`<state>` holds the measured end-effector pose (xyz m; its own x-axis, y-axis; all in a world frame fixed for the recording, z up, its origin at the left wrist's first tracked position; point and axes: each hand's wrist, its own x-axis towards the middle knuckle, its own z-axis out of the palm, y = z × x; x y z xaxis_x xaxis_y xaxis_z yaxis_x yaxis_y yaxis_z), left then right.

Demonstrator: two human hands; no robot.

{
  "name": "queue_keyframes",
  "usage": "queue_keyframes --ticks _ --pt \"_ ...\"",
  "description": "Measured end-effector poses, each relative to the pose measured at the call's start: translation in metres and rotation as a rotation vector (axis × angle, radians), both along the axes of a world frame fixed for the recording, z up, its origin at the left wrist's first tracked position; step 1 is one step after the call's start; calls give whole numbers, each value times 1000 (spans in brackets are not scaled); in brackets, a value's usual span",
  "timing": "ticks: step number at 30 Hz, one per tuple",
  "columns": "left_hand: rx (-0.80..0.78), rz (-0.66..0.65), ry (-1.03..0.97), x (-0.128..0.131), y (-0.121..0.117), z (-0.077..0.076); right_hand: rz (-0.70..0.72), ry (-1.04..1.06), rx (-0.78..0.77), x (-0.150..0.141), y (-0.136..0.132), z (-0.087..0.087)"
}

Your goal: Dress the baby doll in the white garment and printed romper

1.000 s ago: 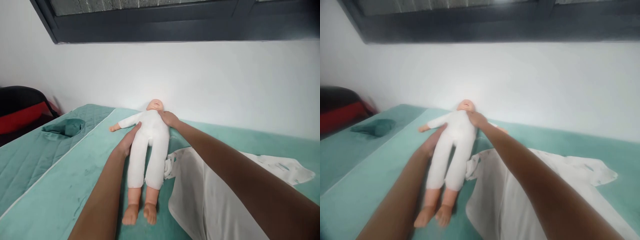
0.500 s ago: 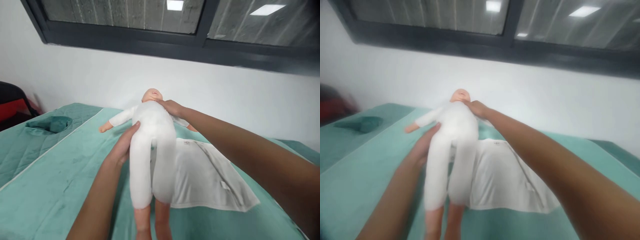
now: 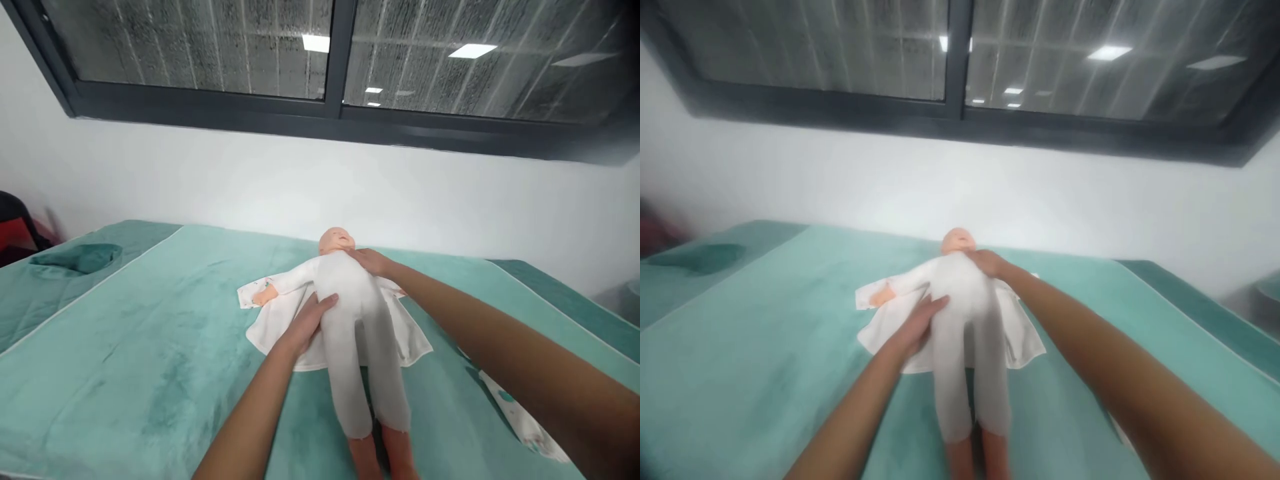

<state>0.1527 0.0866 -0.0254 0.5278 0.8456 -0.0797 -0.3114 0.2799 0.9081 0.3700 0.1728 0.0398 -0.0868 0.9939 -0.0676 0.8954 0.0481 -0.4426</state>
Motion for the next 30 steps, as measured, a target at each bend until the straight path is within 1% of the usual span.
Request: queue_keyframes --ticks 3,6,9,11,12,13,14,16,18,19,21,23,24,26,27,28,30 --pt "14 9 30 1 5 -8 56 -79 27 1 4 -7" --pt "46 56 92 1 8 -14 54 -190 80 -4 9 -2" --pt "118 122 180 0 11 -19 70 -258 182 -24 14 5" --pt "180 174 257 0 14 -22 164 -269 300 -47 17 5" --pt "213 203 305 0 15 -23 242 -267 340 -59 19 2" --pt "247 237 360 0 16 -24 335 -263 347 -72 21 -1" --pt "284 277 418 -1 17 -26 430 -262 313 -85 23 -5" --pt "370 359 529 -1 19 -29 579 -281 167 -107 28 -14" --pt "474 432 640 -3 20 -32 640 -317 46 -122 31 -19" --pt "539 457 700 -4 20 -33 646 -326 15 -126 32 -20" --pt "701 501 849 -10 23 -34 634 -293 18 -126 30 -20" --pt "845 550 1059 -19 28 -32 576 -175 72 -118 26 -16" --pt "876 576 1181 -23 32 -30 535 -94 104 -112 22 -14" --pt "835 618 1396 -32 41 -26 452 61 160 -99 15 -11" --pt "793 624 1454 -35 46 -25 425 115 173 -94 11 -10" --pt "745 623 1466 -38 51 -25 411 148 178 -90 8 -9" --pt "627 627 1376 -41 59 -25 398 167 167 -86 3 -8"
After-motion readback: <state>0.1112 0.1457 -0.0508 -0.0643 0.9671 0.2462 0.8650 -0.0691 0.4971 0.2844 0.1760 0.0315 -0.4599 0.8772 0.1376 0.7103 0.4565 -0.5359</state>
